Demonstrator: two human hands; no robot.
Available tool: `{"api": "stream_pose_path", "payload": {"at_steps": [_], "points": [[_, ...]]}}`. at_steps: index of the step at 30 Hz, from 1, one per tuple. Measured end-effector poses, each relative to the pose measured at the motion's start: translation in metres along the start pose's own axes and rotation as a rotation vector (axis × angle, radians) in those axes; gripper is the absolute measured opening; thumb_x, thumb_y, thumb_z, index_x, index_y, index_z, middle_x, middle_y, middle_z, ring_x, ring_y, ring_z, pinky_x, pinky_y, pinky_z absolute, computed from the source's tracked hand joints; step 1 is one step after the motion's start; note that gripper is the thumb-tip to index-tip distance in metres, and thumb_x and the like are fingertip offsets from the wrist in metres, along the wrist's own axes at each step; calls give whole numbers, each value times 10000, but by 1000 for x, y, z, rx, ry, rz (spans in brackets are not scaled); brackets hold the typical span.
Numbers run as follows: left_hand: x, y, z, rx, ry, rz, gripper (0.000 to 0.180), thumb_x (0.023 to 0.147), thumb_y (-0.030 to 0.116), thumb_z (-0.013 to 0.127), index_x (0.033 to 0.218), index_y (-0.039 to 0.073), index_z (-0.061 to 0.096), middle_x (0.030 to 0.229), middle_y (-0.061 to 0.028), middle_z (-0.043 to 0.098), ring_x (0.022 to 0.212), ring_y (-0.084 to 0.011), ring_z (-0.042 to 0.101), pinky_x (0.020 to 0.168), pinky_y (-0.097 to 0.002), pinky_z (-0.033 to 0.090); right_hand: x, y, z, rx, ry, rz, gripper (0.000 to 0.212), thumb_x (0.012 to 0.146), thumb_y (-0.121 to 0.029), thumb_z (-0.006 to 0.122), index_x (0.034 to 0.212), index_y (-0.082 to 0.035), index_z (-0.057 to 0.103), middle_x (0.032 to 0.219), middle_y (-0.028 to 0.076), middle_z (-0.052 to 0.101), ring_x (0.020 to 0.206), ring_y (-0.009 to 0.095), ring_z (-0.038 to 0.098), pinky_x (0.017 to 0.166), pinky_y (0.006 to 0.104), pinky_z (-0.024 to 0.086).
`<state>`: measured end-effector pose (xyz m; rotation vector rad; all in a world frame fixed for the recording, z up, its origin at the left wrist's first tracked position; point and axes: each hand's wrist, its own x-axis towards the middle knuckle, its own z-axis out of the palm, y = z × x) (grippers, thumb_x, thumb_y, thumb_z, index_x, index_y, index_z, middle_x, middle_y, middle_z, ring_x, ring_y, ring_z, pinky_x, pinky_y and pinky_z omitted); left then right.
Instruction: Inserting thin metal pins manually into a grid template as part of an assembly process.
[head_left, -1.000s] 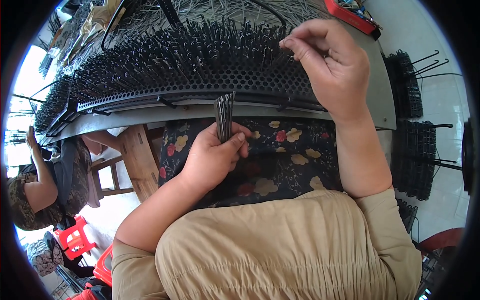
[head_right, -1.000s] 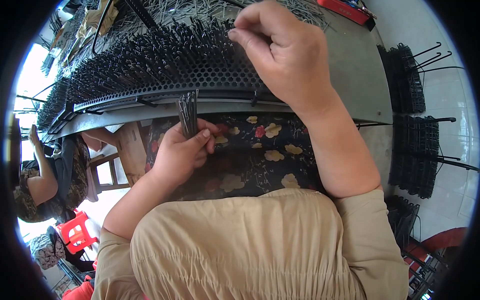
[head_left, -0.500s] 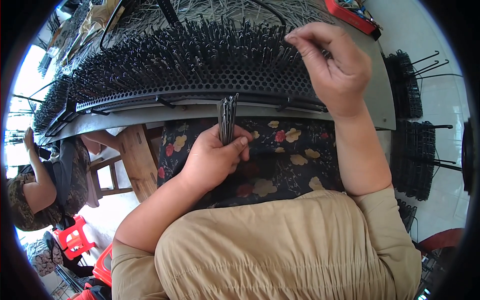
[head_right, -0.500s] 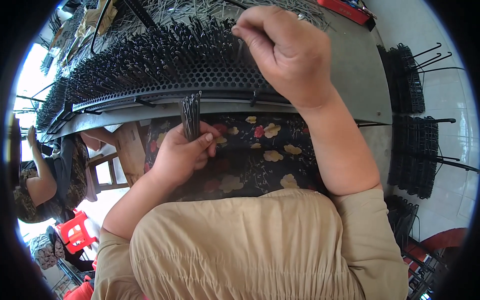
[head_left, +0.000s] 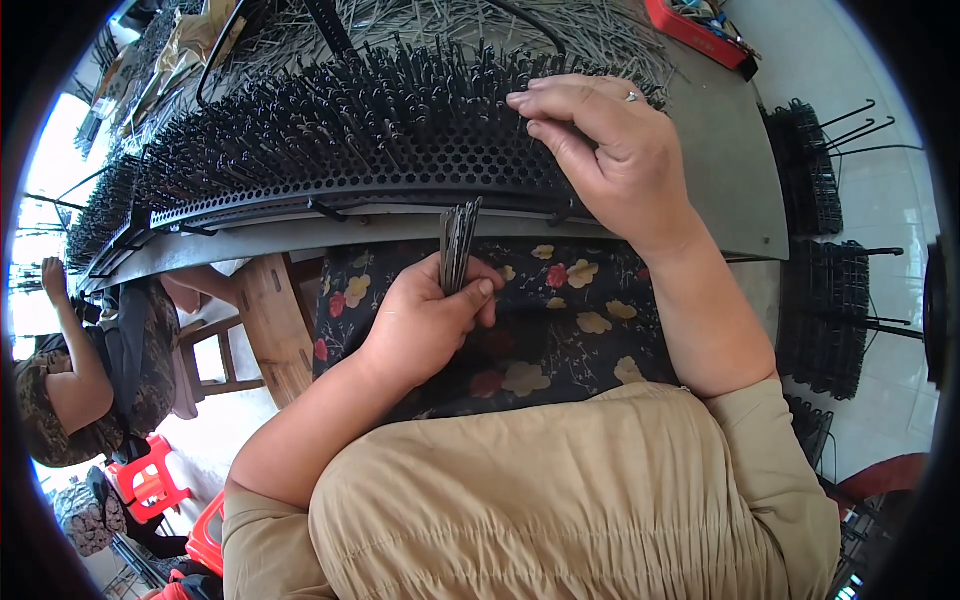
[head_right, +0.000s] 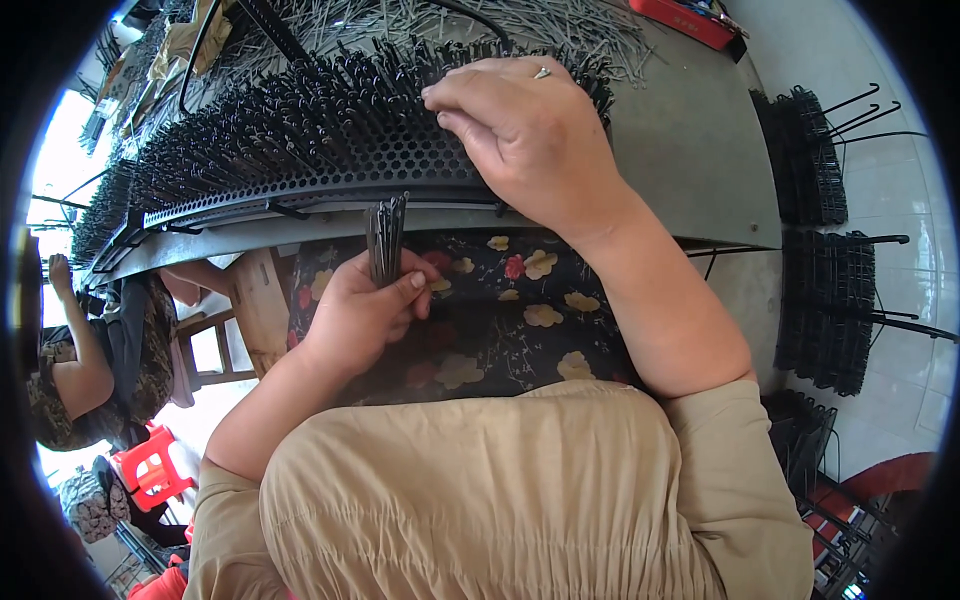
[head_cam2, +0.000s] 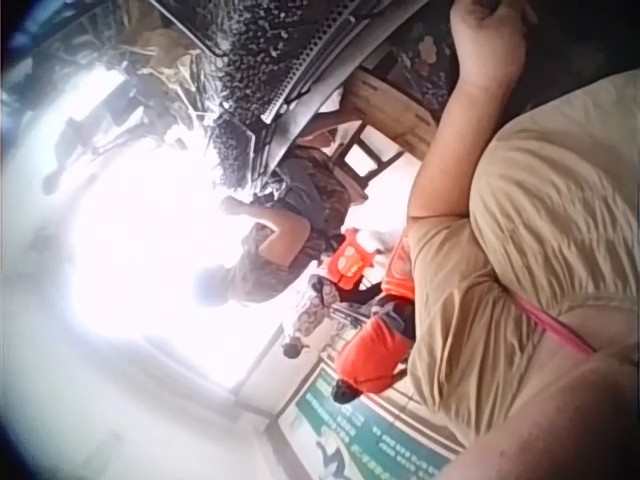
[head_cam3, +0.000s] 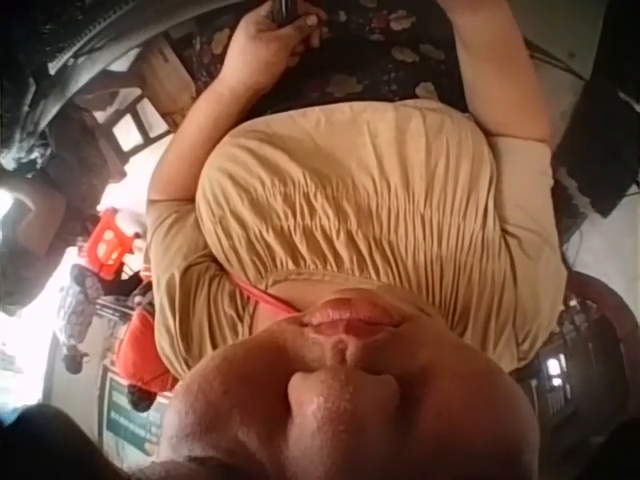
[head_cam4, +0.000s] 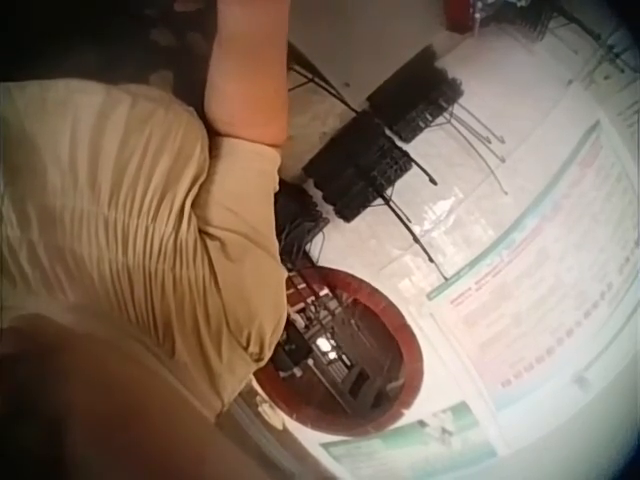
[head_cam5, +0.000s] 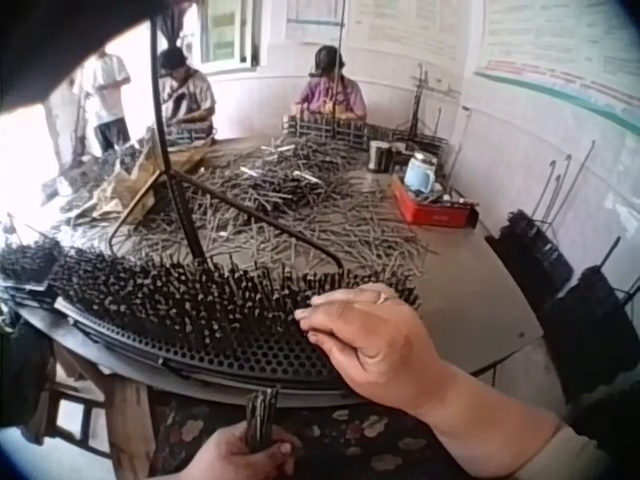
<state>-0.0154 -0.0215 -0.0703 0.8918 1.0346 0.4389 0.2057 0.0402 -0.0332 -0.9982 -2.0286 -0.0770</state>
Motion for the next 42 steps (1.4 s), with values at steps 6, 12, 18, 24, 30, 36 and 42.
{"api": "stream_pose_path", "payload": {"at_steps": [6,12,18,24,30,36,42], "points": [[1,1,0,-9,2,-14,84,955,84,556,1003,30,600,704,7,587,524,-39,442,475,-201,359,-1,4,-1,3,11,43,158,774,35,709,906,-50,695,914,55,734,976,227,684,864,320,503],[1,2,-3,-86,-16,-33,97,965,89,533,1006,31,599,736,-4,596,532,-36,439,471,-200,358,-6,14,-8,37,11,81,166,769,55,703,911,-31,698,933,87,733,1078,294,654,933,373,494],[-3,-2,-12,76,-184,51,147,974,92,507,1062,26,604,829,-30,621,701,-88,541,637,-240,452,-19,10,-37,-84,17,30,146,767,6,719,906,-33,693,1119,130,683,1243,353,527,1073,424,373],[-19,-17,-43,601,-359,492,222,971,58,478,1146,-33,579,1051,-85,632,1103,-211,532,1009,-343,373,-90,13,-9,106,324,529,486,880,-154,679,1291,-3,469,1326,166,532,1344,368,377,1129,445,261],[1,-18,-36,357,-78,248,179,1016,128,428,1102,52,565,843,-51,538,707,-123,504,657,-252,427,-87,23,0,-16,275,456,561,922,-221,648,1363,-2,380,1442,183,375,1375,334,319,1111,441,285],[18,3,-7,-193,-274,100,157,1033,182,409,1077,60,498,779,-36,478,624,-106,427,494,-239,331,-76,55,10,109,381,492,626,890,-283,691,1339,-22,342,1400,216,358,1291,347,383,1064,436,349],[38,15,20,-376,-36,133,123,1009,122,448,1060,46,530,835,-60,562,634,-102,438,461,-199,315,-70,45,7,-212,486,445,463,878,-256,708,1211,-15,496,1285,179,477,1208,269,476,950,371,443]]}}
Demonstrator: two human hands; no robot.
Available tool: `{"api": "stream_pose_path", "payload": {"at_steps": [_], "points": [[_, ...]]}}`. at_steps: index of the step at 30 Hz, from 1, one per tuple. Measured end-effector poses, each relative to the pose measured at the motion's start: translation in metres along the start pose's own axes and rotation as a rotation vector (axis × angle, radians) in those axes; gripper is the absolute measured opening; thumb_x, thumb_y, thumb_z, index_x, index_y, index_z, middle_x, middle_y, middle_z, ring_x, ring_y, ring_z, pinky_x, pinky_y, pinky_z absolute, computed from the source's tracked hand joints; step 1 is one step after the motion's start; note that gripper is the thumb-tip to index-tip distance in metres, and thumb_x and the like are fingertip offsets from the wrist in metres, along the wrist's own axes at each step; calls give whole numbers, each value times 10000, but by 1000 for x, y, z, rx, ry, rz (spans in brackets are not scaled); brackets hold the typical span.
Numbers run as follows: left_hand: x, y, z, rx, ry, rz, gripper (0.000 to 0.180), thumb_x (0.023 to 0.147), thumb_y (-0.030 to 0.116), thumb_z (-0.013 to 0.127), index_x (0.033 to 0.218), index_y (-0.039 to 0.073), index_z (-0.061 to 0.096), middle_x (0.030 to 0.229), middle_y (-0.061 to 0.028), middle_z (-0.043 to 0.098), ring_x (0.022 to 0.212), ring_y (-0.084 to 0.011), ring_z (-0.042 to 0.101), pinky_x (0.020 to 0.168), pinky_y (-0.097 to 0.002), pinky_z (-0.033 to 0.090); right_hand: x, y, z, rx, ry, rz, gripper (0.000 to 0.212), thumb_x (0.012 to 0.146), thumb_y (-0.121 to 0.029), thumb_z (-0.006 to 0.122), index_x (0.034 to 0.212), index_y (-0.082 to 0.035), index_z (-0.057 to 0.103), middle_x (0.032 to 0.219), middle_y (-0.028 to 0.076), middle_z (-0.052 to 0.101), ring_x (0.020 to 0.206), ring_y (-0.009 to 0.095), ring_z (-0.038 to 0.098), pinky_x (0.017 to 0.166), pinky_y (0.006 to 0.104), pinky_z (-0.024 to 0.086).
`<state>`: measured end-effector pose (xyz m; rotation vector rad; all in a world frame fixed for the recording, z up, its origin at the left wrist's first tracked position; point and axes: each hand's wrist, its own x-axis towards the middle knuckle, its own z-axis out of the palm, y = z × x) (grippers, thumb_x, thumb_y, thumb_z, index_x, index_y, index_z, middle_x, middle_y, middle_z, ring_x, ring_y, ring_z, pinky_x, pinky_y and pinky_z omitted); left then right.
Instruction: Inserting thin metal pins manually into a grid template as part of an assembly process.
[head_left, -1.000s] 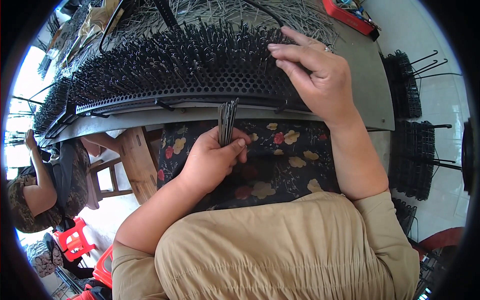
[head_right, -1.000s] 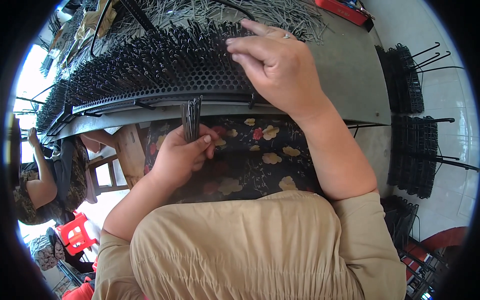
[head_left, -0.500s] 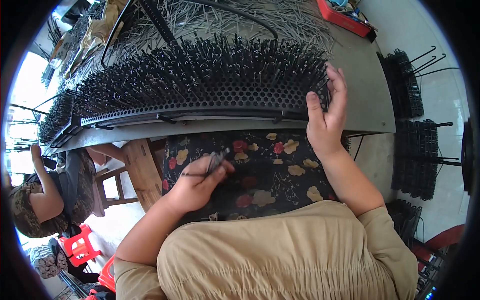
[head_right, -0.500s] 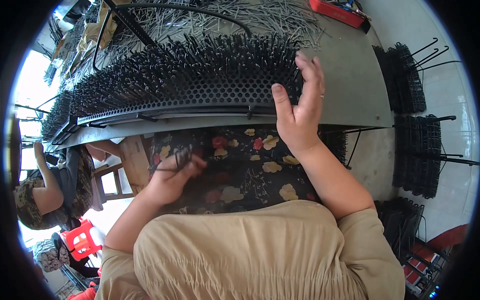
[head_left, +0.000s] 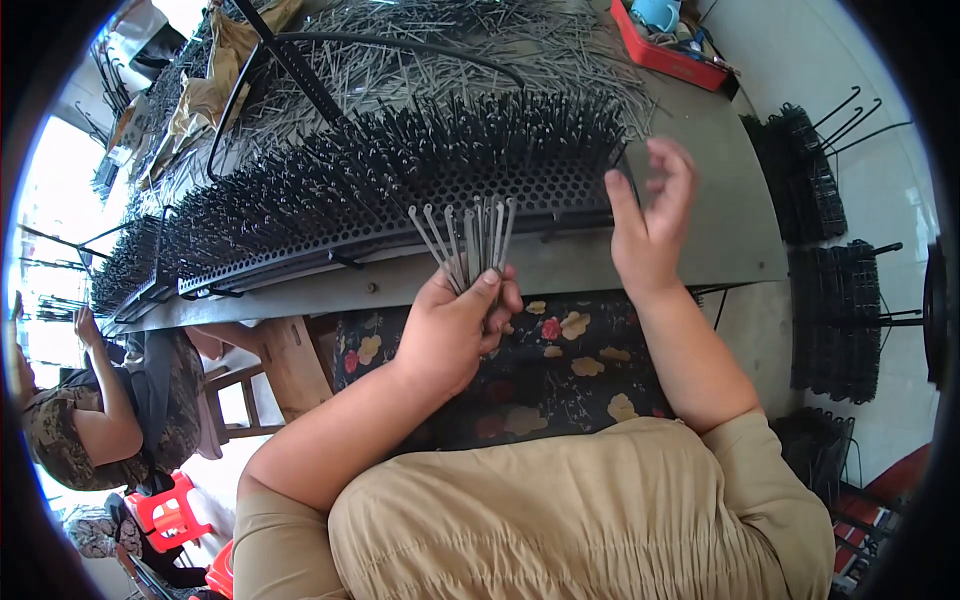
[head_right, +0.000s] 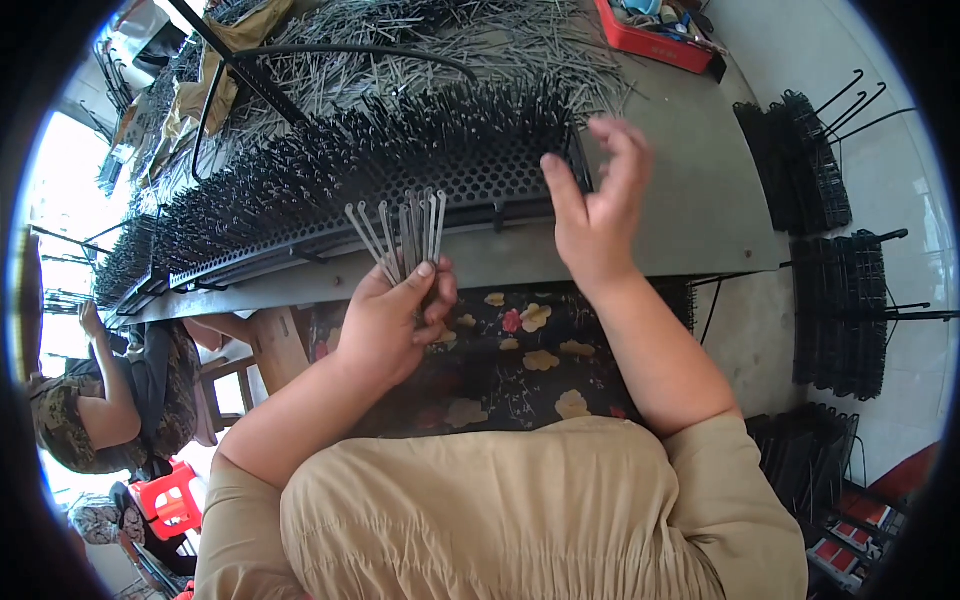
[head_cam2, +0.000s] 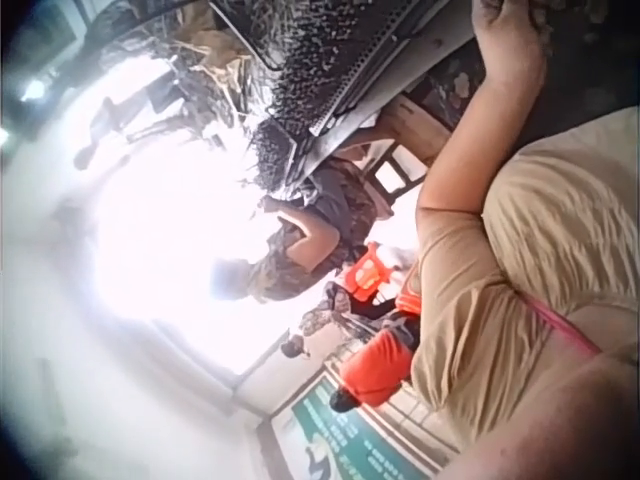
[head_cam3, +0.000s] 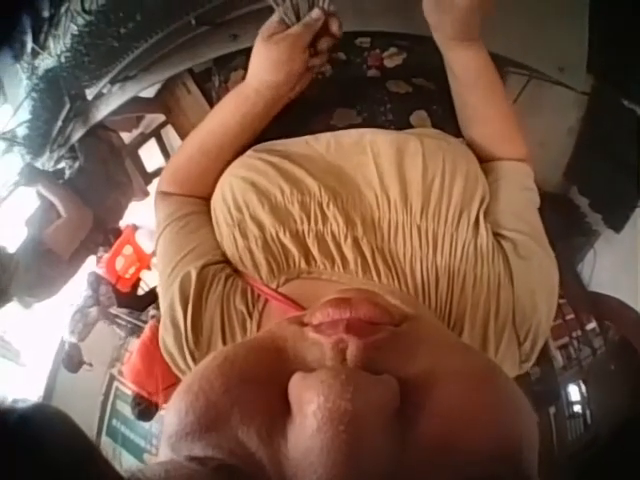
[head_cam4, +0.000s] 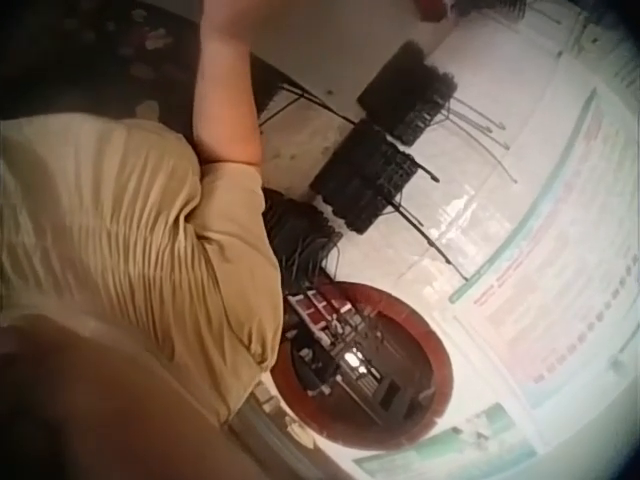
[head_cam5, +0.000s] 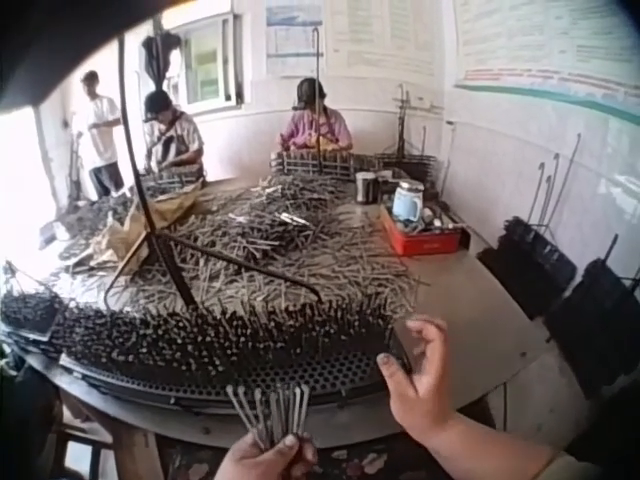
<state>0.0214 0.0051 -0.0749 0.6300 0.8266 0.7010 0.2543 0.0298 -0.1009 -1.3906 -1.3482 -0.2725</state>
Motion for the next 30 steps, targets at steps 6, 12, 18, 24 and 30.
{"api": "stream_pose_path", "payload": {"at_steps": [6,12,18,24,30], "points": [[0,-1,16,45,-42,82,90,1008,125,472,1018,64,537,772,-35,605,531,-65,434,454,-197,331,1,-66,-27,527,-733,648,109,881,-5,655,982,20,628,916,56,668,809,103,626,734,225,490],[-17,-1,33,149,6,38,84,1004,126,480,1021,68,539,805,-44,631,530,-60,448,460,-190,339,3,-71,-41,817,-831,837,102,874,-74,671,938,3,652,877,65,680,749,83,620,640,218,484],[-37,-15,40,143,35,-2,118,1014,137,453,1055,72,542,808,-46,611,540,-85,432,447,-199,313,-2,-71,-63,977,-699,897,234,880,-26,620,1108,-31,567,841,59,664,716,72,603,584,189,433],[-29,-11,37,88,22,-52,123,1012,138,450,1057,62,534,816,-25,588,548,-65,416,449,-197,307,30,-50,-33,497,-322,128,402,861,87,587,1224,-33,464,837,47,646,683,83,599,607,200,465],[-9,-9,31,152,64,-16,138,1006,126,447,1057,44,546,820,-27,600,561,-69,446,445,-203,330,44,-36,9,247,-216,-293,405,845,84,633,1202,-26,476,820,110,671,775,170,683,702,256,523]]}}
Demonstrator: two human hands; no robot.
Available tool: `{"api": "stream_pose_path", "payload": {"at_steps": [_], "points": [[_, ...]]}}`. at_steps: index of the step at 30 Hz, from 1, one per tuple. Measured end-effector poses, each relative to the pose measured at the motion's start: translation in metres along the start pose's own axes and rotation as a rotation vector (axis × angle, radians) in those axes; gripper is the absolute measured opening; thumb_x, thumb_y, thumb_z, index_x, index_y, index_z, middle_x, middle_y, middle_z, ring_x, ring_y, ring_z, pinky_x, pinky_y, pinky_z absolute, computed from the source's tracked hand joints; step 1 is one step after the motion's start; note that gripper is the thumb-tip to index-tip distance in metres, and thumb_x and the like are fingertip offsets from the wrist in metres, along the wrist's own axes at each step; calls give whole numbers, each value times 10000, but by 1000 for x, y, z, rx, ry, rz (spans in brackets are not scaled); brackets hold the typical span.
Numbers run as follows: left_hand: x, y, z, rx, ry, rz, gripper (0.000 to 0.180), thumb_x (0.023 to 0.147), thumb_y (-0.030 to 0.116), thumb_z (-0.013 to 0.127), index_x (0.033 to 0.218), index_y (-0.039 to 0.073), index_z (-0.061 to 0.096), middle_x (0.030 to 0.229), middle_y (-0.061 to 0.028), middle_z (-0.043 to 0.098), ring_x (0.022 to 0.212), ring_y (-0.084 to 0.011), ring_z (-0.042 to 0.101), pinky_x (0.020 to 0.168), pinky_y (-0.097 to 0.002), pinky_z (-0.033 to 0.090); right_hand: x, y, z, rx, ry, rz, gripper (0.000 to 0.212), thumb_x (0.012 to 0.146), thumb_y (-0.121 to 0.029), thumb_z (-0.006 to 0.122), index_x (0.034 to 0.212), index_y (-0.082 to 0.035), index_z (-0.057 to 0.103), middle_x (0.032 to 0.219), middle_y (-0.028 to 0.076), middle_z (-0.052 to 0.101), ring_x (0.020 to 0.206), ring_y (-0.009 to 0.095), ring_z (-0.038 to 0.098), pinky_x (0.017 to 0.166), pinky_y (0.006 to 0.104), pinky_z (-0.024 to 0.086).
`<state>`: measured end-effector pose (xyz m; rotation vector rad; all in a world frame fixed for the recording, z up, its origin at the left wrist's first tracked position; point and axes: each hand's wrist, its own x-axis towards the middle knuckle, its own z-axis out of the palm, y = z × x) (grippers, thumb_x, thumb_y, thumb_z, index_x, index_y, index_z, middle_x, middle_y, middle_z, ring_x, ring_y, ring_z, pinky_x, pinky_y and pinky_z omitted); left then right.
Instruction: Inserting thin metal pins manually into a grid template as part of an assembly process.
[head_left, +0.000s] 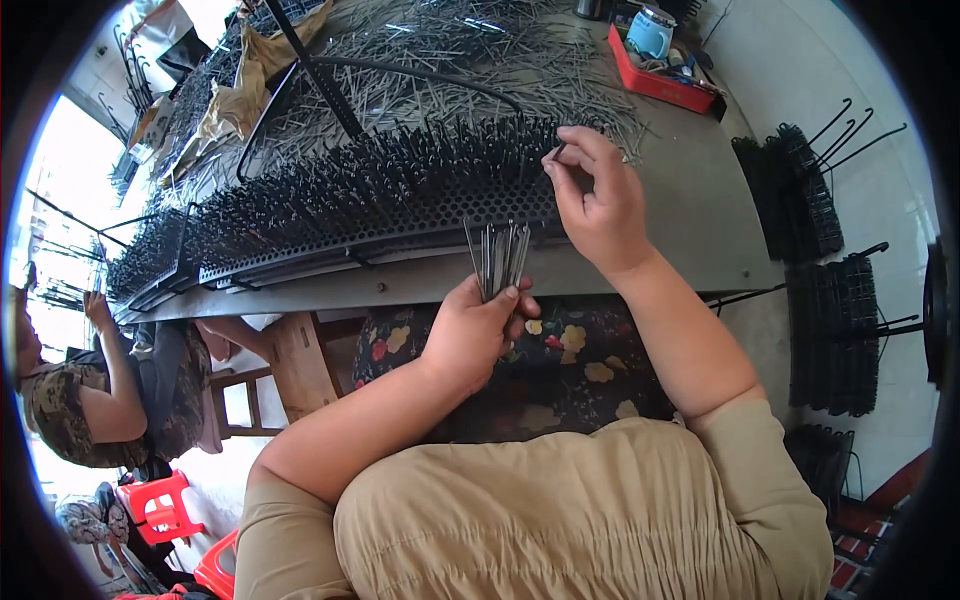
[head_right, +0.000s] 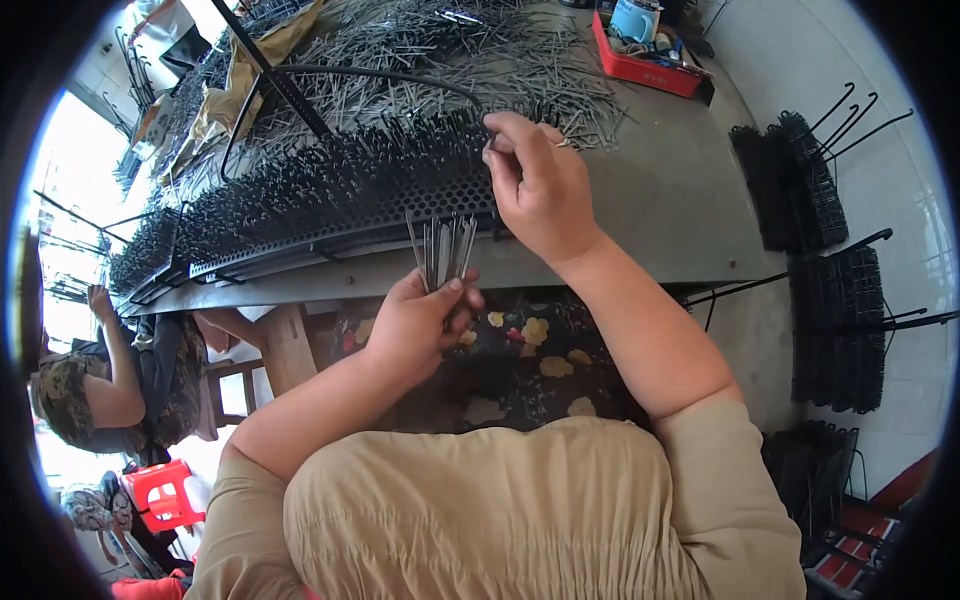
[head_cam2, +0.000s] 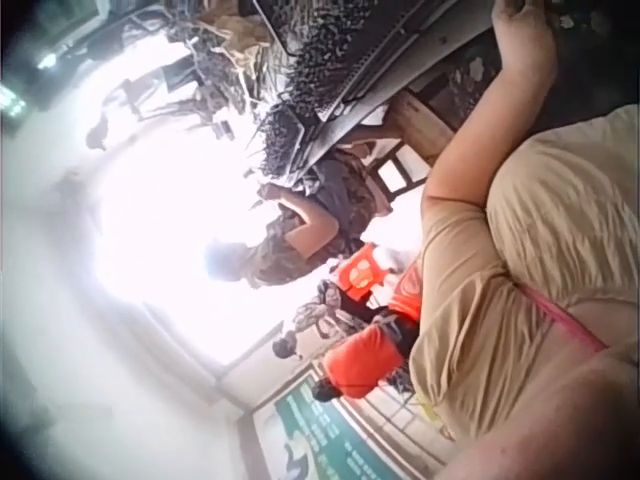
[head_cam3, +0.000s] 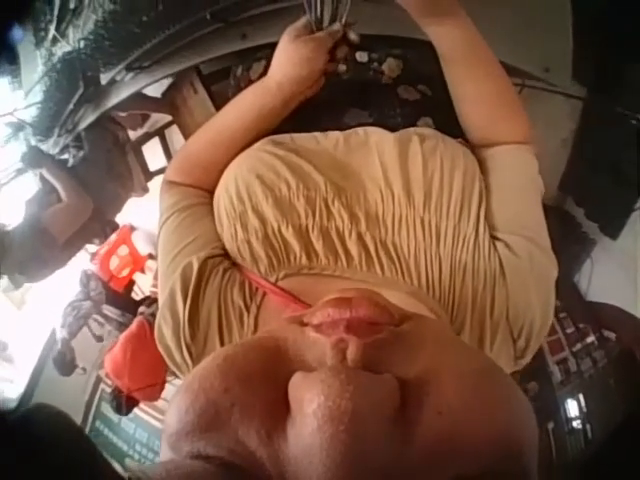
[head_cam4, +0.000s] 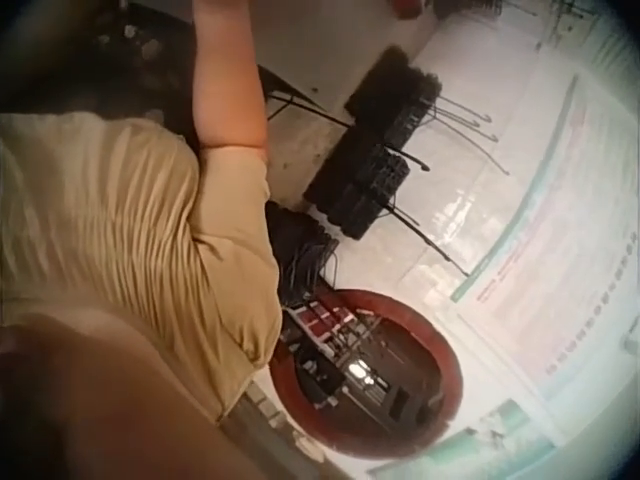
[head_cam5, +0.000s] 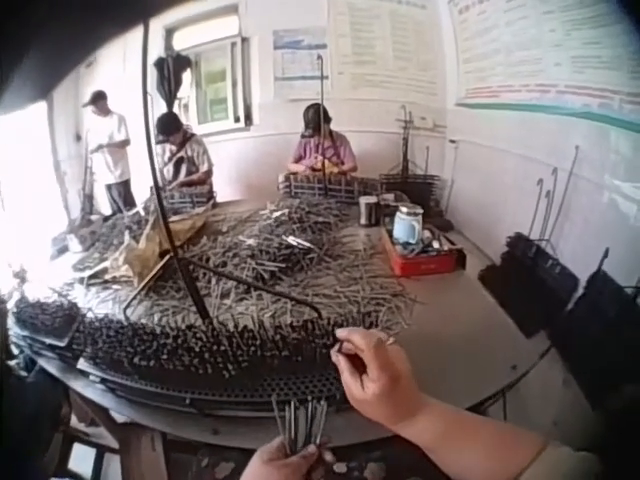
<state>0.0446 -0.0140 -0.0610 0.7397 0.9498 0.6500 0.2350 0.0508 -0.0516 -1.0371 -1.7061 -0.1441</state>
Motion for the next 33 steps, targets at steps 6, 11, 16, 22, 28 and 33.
{"api": "stream_pose_path", "payload": {"at_steps": [6,11,16,22,28,33], "points": [[7,-2,-9,25,-3,-53,130,1005,107,455,1048,27,549,783,-33,619,537,-68,448,451,-210,363,12,2,6,-99,-24,-25,345,759,77,702,1063,-58,608,811,88,665,751,233,655,700,323,512],[13,1,-17,-43,-26,-29,131,1008,96,455,1065,27,551,793,-38,620,542,-63,435,480,-208,369,22,-5,4,-179,-58,-125,229,675,38,751,869,-68,691,841,46,655,771,231,584,736,346,454],[11,0,-22,-59,-59,86,140,1012,90,446,1080,26,551,794,-33,618,560,-55,433,500,-201,367,-15,-34,1,106,-149,332,276,770,62,709,1024,-38,667,895,76,658,748,162,608,672,262,476],[14,4,-18,12,-125,146,138,1017,83,435,1087,35,544,830,-43,641,581,-47,443,534,-189,380,-5,-41,-14,788,-385,1171,304,830,10,683,1101,15,544,881,75,673,787,109,647,682,235,512],[17,0,-24,-31,-79,136,95,1007,87,463,1053,44,534,815,-38,642,587,-48,450,541,-196,394,-8,-26,-15,769,-293,987,280,849,11,671,1093,-21,537,881,56,672,718,96,634,593,194,475],[19,-2,-23,32,-59,50,121,1002,78,455,1050,37,558,783,-69,627,519,-64,407,472,-205,348,5,14,-9,21,76,100,315,834,109,667,1090,1,520,911,74,661,805,126,669,745,243,541]]}}
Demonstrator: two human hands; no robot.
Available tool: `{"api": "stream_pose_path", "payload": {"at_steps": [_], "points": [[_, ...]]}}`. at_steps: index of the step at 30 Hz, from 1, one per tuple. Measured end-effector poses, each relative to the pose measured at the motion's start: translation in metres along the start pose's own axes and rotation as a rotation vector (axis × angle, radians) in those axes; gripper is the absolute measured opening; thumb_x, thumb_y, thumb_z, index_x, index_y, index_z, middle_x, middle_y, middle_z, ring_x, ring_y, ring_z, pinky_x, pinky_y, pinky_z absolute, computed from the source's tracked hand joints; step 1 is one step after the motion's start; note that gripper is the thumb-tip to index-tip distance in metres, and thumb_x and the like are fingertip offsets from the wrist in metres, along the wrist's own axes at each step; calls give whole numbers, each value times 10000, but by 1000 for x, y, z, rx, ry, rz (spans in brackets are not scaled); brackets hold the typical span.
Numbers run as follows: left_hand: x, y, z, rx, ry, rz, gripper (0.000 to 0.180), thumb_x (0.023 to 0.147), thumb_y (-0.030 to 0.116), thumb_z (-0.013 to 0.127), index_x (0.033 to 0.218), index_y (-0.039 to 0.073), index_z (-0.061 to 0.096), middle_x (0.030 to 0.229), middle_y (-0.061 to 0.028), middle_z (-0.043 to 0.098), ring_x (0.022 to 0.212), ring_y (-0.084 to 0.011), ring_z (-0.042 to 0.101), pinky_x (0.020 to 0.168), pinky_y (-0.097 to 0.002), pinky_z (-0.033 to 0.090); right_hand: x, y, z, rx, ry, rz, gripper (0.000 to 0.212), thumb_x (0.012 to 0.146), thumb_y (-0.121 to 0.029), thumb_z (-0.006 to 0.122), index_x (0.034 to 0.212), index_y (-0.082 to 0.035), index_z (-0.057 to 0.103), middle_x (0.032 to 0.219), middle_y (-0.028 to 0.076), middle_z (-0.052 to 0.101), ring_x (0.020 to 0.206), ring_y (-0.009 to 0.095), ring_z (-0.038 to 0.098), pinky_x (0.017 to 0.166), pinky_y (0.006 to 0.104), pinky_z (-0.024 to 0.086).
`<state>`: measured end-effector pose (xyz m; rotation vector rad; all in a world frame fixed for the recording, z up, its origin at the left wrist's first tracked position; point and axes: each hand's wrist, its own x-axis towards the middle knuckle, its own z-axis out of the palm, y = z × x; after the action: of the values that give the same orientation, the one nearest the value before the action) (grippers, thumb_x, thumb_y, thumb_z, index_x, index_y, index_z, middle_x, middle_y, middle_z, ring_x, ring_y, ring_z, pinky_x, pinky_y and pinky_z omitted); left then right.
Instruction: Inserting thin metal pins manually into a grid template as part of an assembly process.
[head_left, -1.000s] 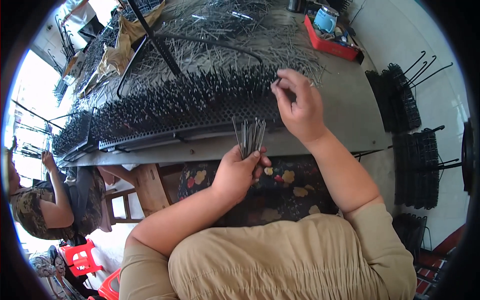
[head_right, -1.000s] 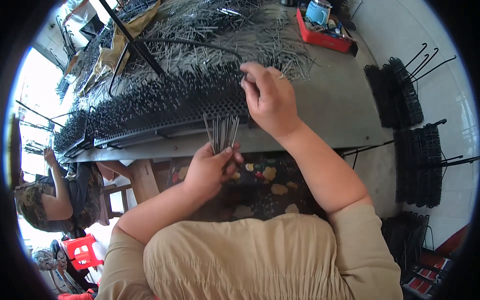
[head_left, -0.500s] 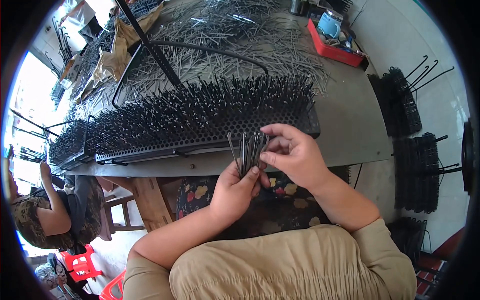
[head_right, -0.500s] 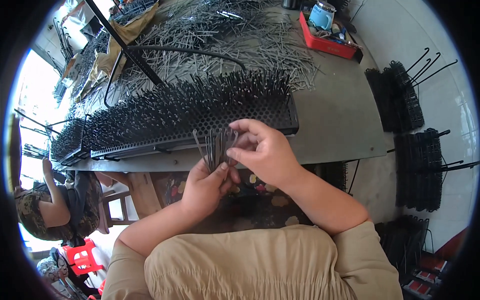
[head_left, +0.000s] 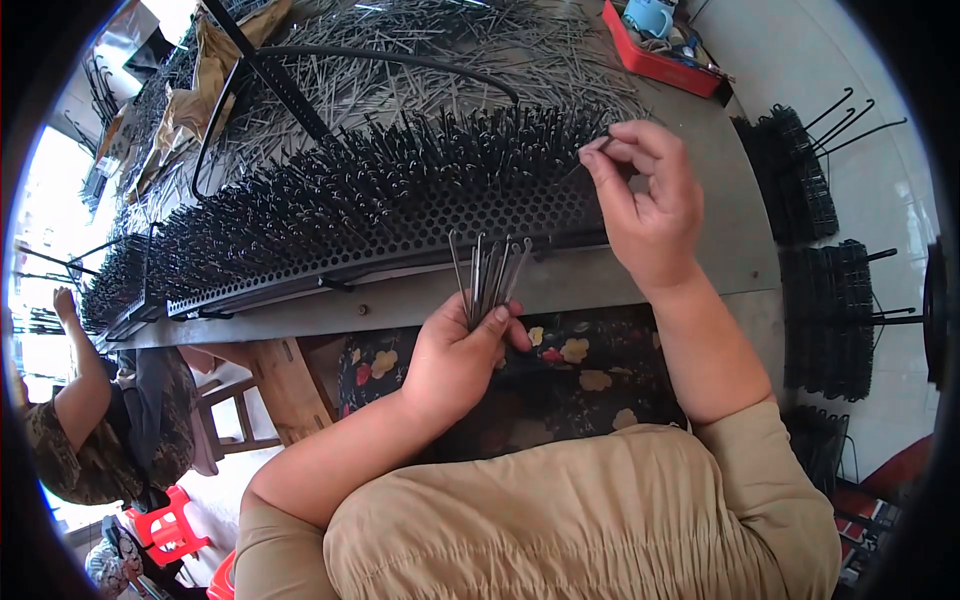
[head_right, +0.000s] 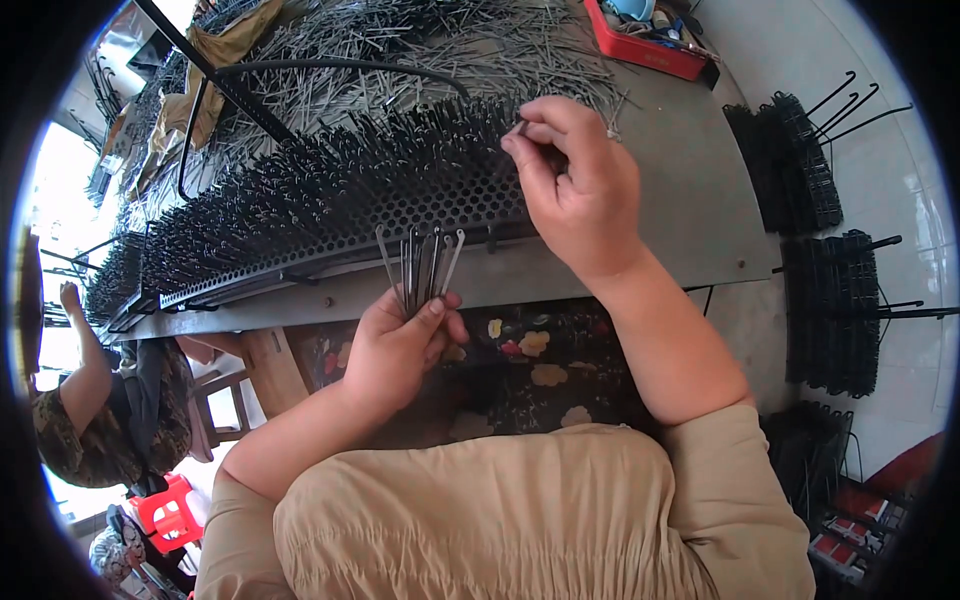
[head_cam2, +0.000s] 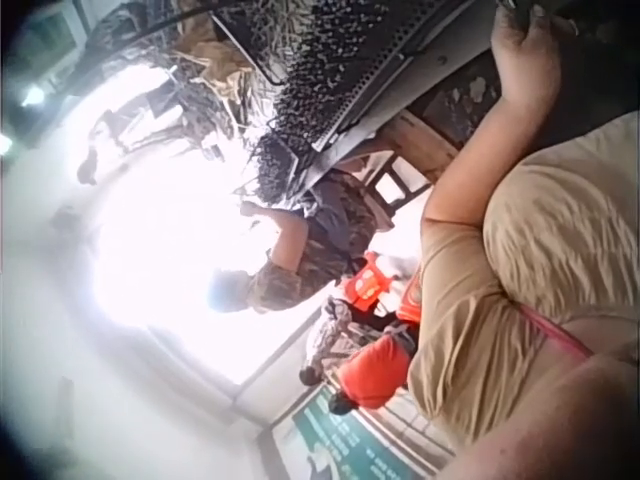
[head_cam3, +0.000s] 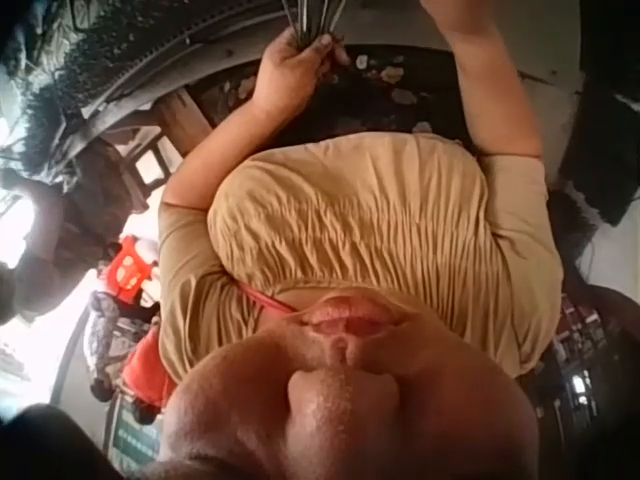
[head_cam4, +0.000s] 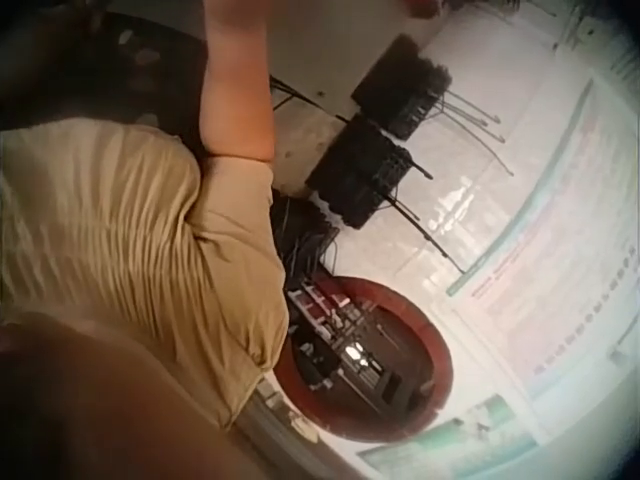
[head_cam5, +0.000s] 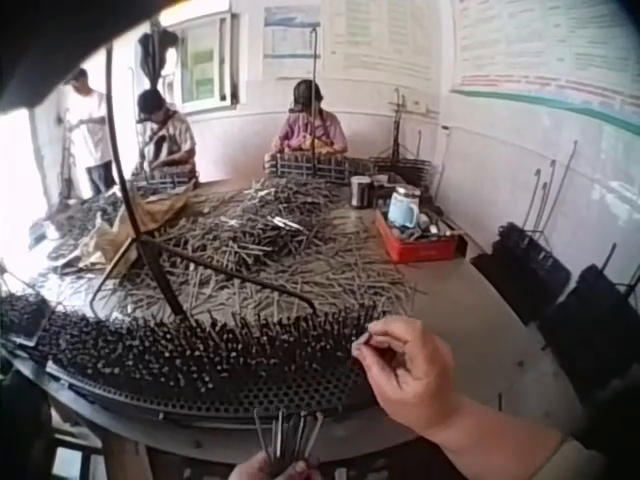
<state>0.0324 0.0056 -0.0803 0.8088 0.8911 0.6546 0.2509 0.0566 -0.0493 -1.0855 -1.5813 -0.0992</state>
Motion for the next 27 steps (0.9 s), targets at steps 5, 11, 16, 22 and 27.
{"api": "stream_pose_path", "payload": {"at_steps": [5,11,16,22,27], "points": [[-1,4,3,79,59,-17,123,1001,84,462,1040,34,567,763,-56,622,514,-52,407,451,-191,323,2,-2,7,33,-1,5,314,811,99,694,1064,-2,539,912,68,662,828,140,672,761,250,536],[1,3,3,47,44,-10,129,1000,89,469,1056,36,573,775,-61,628,506,-49,395,451,-188,317,10,-3,1,-290,-158,-236,208,704,69,735,858,-42,651,894,74,657,761,233,617,728,324,473],[-10,12,-1,-215,-3,47,91,988,96,499,1027,33,552,693,-11,519,527,-51,384,462,-208,303,-8,-27,1,-93,-162,-125,187,715,75,726,856,-28,659,827,84,639,743,219,611,667,308,487],[-59,80,-3,-301,-391,509,128,909,50,577,1024,35,521,664,-24,474,517,-125,446,455,-256,339,-57,-40,-14,236,-384,89,294,808,89,670,1073,-18,600,814,88,633,674,144,605,582,240,484],[-83,136,12,-331,-1299,732,315,929,99,566,1239,150,586,709,-55,563,456,-119,470,386,-223,326,-76,-46,1,538,-340,306,663,831,119,615,1383,-50,289,870,101,610,745,140,601,637,247,496]]}}
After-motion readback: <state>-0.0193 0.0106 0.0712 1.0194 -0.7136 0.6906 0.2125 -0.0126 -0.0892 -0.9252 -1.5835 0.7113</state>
